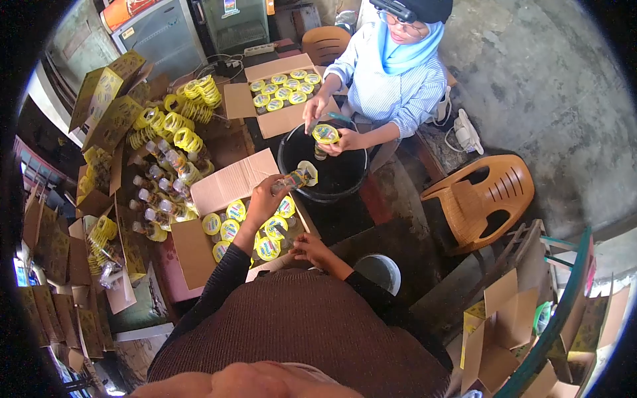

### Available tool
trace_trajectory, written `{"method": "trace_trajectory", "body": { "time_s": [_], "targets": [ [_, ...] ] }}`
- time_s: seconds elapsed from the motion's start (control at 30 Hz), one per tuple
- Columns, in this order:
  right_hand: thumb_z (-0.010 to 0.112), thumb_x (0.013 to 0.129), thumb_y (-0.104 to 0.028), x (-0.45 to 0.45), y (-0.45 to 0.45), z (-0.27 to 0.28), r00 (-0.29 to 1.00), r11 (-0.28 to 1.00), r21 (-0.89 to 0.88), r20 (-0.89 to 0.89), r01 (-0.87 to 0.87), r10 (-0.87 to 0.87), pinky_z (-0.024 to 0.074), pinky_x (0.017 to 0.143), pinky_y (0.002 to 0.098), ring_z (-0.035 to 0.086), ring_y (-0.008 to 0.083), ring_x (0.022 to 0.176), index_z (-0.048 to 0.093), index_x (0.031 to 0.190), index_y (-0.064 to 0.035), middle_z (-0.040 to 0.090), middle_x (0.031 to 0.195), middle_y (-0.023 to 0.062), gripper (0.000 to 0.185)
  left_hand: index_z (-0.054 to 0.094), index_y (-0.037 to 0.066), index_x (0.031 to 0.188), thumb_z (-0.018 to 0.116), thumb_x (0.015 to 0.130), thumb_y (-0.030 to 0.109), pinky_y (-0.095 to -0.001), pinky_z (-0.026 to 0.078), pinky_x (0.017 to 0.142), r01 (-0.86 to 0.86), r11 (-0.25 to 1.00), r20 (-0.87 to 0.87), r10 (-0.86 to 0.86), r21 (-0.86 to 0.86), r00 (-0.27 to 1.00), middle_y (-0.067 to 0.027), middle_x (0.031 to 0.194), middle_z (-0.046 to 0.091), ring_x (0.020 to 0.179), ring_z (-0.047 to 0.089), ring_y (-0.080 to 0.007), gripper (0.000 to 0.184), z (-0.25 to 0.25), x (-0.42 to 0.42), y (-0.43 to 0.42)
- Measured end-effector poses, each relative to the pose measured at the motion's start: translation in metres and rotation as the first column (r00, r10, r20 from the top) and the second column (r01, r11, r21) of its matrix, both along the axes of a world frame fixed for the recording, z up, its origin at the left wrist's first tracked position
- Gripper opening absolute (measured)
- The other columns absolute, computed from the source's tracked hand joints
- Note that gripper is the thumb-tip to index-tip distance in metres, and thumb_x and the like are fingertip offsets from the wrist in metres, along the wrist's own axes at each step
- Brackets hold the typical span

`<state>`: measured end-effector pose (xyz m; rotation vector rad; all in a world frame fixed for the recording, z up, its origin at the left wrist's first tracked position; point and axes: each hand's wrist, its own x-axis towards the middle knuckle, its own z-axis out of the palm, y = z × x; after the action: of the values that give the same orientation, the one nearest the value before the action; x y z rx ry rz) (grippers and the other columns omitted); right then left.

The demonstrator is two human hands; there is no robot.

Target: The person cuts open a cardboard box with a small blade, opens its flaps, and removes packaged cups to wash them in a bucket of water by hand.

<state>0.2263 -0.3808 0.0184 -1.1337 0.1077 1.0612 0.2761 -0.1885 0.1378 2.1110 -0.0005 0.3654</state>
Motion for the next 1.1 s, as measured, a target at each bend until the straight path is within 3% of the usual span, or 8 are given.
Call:
{"method": "trace_trajectory", "body": {
  "time_s": [0.1,0.2,0.37,0.47,0.6,0.7,0.8,1.1],
  "targets": [
    [0.061,0.092,-0.013,0.013,0.000,0.006,0.995,0.992,-0.114,0.082,0.059,-0.050,0.0517,0.078,0.0321,0.063,0.0188,0.090,0.050,0.105,-0.0055,0.059,0.096,0.0058,0.019,0.062,0.001,0.110,0.071,0.081,0.019,-0.0382,0.053,0.072,0.007,0.999,0.112,-0.010,0.032,0.994,-0.0199,0.095,0.065,0.080,0.066,-0.0343,0.035,-0.004,0.006,-0.001],
    [0.059,0.092,-0.010,0.021,0.003,0.000,0.897,0.975,-0.215,0.439,0.058,0.044,0.0516,0.075,0.0292,0.062,0.0160,0.088,0.053,0.103,-0.0026,0.060,0.091,0.0058,0.015,0.062,0.002,0.114,0.072,0.082,0.017,-0.0368,0.054,0.070,0.009,0.996,0.029,-0.011,0.087,1.000,-0.0183,0.101,0.062,0.077,0.066,-0.0274,0.037,0.002,0.010,-0.004],
    [0.062,0.087,-0.007,0.025,0.016,-0.004,0.610,0.982,-0.162,0.790,0.099,0.069,0.0455,0.070,0.0289,0.055,0.0138,0.078,0.056,0.095,-0.0009,0.058,0.088,0.0068,0.012,0.061,0.004,0.112,0.071,0.077,0.012,-0.0429,0.051,0.078,0.004,0.998,0.164,-0.014,0.059,0.986,-0.0197,0.105,0.057,0.089,0.061,-0.0386,0.037,0.005,0.019,-0.011],
    [0.062,0.086,-0.007,0.027,0.020,-0.004,0.581,0.975,-0.201,0.807,0.098,0.108,0.0443,0.073,0.0295,0.054,0.0150,0.080,0.056,0.094,-0.0009,0.058,0.087,0.0070,0.012,0.059,0.004,0.115,0.070,0.074,0.009,-0.0432,0.050,0.081,0.098,0.993,0.112,-0.104,0.059,0.988,-0.0191,0.104,0.058,0.092,0.060,-0.0395,0.042,0.001,0.024,-0.007],
    [0.061,0.087,-0.007,0.031,0.021,-0.003,0.579,0.964,-0.259,0.795,0.055,0.181,0.0440,0.074,0.0311,0.052,0.0149,0.080,0.055,0.094,-0.0002,0.057,0.086,0.0073,0.011,0.059,0.003,0.114,0.071,0.072,0.007,-0.0389,0.051,0.077,0.011,0.974,0.320,-0.085,0.228,0.944,-0.0171,0.102,0.060,0.091,0.062,-0.0332,0.043,0.011,0.025,-0.007],
    [0.061,0.087,-0.007,0.027,0.021,-0.013,0.579,0.962,-0.269,0.790,0.035,0.200,0.0444,0.074,0.0333,0.054,0.0179,0.081,0.055,0.094,-0.0001,0.057,0.088,0.0086,0.012,0.060,0.004,0.111,0.071,0.072,0.008,-0.0389,0.051,0.075,0.210,0.960,0.116,-0.234,0.186,0.965,-0.0151,0.100,0.060,0.086,0.061,-0.0329,0.041,-0.010,0.033,0.006],
    [0.061,0.088,-0.008,0.031,0.020,-0.010,0.395,0.957,-0.284,0.887,0.064,0.237,0.0448,0.074,0.0352,0.055,0.0226,0.082,0.054,0.093,-0.0011,0.056,0.092,0.0106,0.011,0.060,0.004,0.109,0.072,0.071,0.007,-0.0401,0.051,0.076,-0.011,0.980,0.302,-0.051,0.198,0.952,-0.0147,0.100,0.060,0.085,0.060,-0.0335,0.040,0.015,0.028,-0.001],
    [0.058,0.090,-0.017,0.017,0.028,-0.006,0.273,0.873,-0.409,0.901,0.266,0.339,0.0470,0.071,0.0400,0.058,0.0305,0.089,0.053,0.095,-0.0084,0.056,0.093,0.0090,0.010,0.064,0.007,0.105,0.069,0.067,0.004,-0.0408,0.048,0.083,0.209,0.928,0.162,-0.267,0.308,0.950,-0.0105,0.105,0.061,0.093,0.055,-0.0342,0.039,-0.002,0.034,0.009]
  ]
}}
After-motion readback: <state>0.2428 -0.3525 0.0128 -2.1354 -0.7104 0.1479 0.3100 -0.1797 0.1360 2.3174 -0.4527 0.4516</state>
